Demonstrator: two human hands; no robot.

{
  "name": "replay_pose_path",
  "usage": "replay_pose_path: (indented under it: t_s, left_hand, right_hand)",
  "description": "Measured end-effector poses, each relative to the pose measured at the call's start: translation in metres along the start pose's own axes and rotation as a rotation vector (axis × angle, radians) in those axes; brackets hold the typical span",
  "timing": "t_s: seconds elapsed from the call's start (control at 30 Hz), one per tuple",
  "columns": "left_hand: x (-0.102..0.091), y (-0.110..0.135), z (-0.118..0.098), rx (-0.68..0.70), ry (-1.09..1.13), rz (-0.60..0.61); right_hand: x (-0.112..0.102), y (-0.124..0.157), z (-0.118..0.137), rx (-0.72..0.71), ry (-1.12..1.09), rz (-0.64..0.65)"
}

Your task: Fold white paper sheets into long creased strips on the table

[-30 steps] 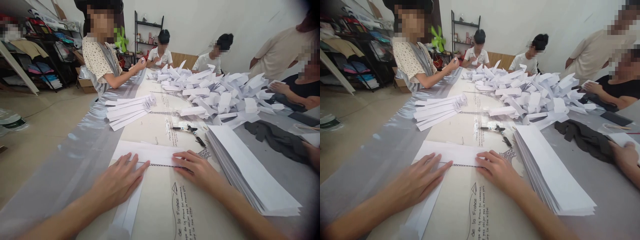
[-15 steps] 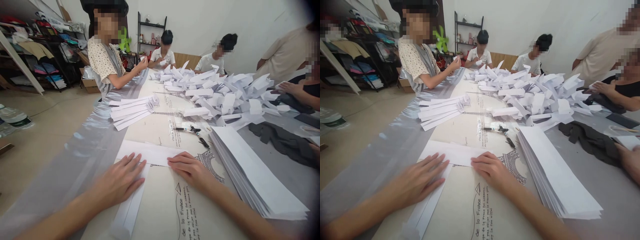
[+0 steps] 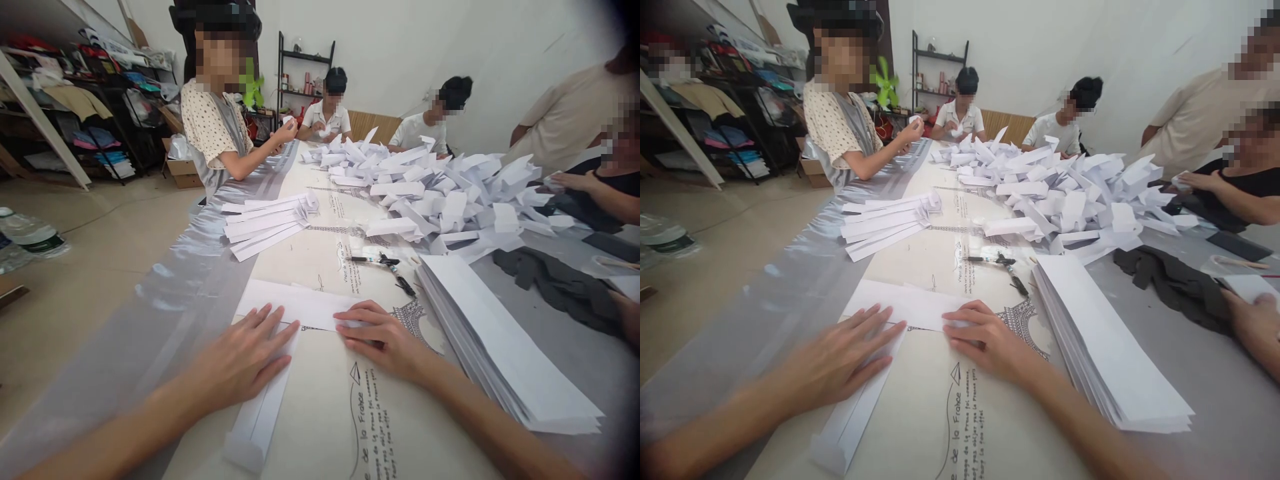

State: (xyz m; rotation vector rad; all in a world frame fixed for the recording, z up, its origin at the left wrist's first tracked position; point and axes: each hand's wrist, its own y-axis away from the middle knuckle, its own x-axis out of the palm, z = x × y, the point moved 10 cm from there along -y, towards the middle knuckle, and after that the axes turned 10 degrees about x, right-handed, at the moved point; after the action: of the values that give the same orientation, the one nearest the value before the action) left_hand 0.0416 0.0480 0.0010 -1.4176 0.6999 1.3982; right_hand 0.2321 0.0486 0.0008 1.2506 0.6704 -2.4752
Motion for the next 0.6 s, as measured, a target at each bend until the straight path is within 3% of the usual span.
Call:
replay_pose_path:
  t_s: [0.6]
  left_hand:
    - [0.010, -0.013, -0.008, -0.003, -0.062, 0.159]
  right_hand:
    - [0.000, 0.000, 0.007, -0.014, 0.012, 0.048]
